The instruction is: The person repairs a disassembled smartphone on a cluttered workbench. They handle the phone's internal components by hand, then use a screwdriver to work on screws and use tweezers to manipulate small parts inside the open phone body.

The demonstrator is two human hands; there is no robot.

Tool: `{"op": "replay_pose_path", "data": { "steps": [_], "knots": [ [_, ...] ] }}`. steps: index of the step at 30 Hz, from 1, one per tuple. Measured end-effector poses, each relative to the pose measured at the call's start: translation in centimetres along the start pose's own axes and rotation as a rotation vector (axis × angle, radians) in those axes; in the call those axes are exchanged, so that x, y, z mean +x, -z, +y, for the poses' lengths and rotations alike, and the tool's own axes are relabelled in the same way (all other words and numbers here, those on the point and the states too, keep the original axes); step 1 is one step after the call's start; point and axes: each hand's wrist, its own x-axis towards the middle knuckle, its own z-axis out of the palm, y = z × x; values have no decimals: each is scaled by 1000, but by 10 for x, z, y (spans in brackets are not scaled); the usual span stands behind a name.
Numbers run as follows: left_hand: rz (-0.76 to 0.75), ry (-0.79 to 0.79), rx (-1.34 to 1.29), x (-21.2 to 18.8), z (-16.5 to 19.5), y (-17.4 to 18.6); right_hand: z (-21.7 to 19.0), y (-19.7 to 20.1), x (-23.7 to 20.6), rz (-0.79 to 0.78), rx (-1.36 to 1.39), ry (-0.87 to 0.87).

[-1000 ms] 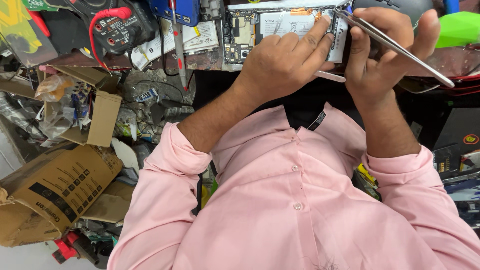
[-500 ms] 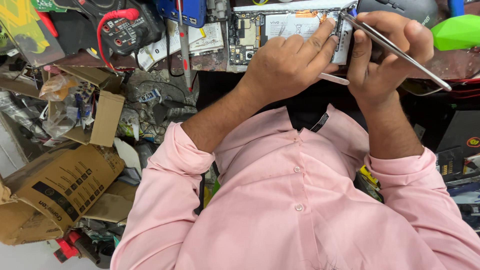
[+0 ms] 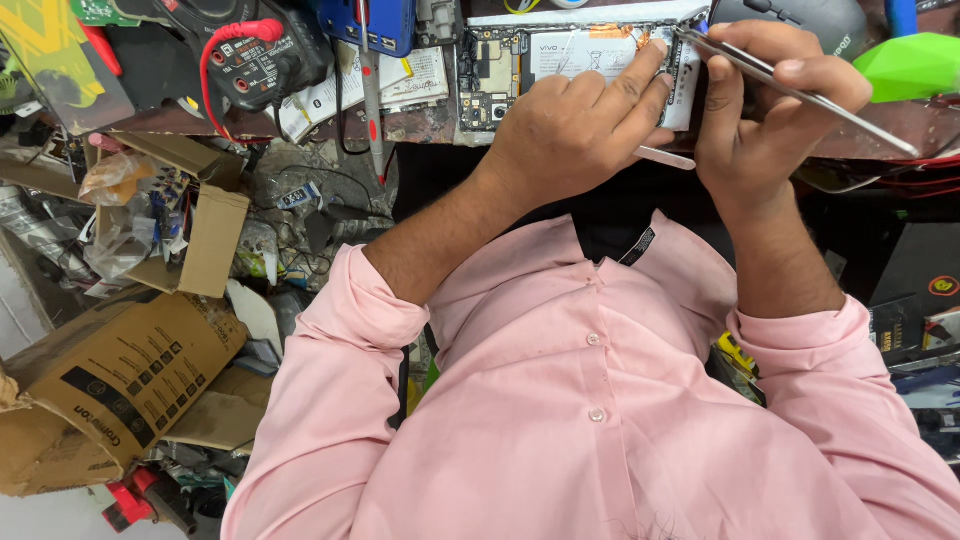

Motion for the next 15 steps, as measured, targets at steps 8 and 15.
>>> {"op": "replay_pose_path", "data": {
  "steps": [8, 15],
  "knots": [
    [8, 9, -7, 1, 0, 3, -6, 6, 2, 42, 70, -71],
    [25, -8, 24, 2, 1, 5, 7, 13, 9, 242, 46, -187]
  ]
}}
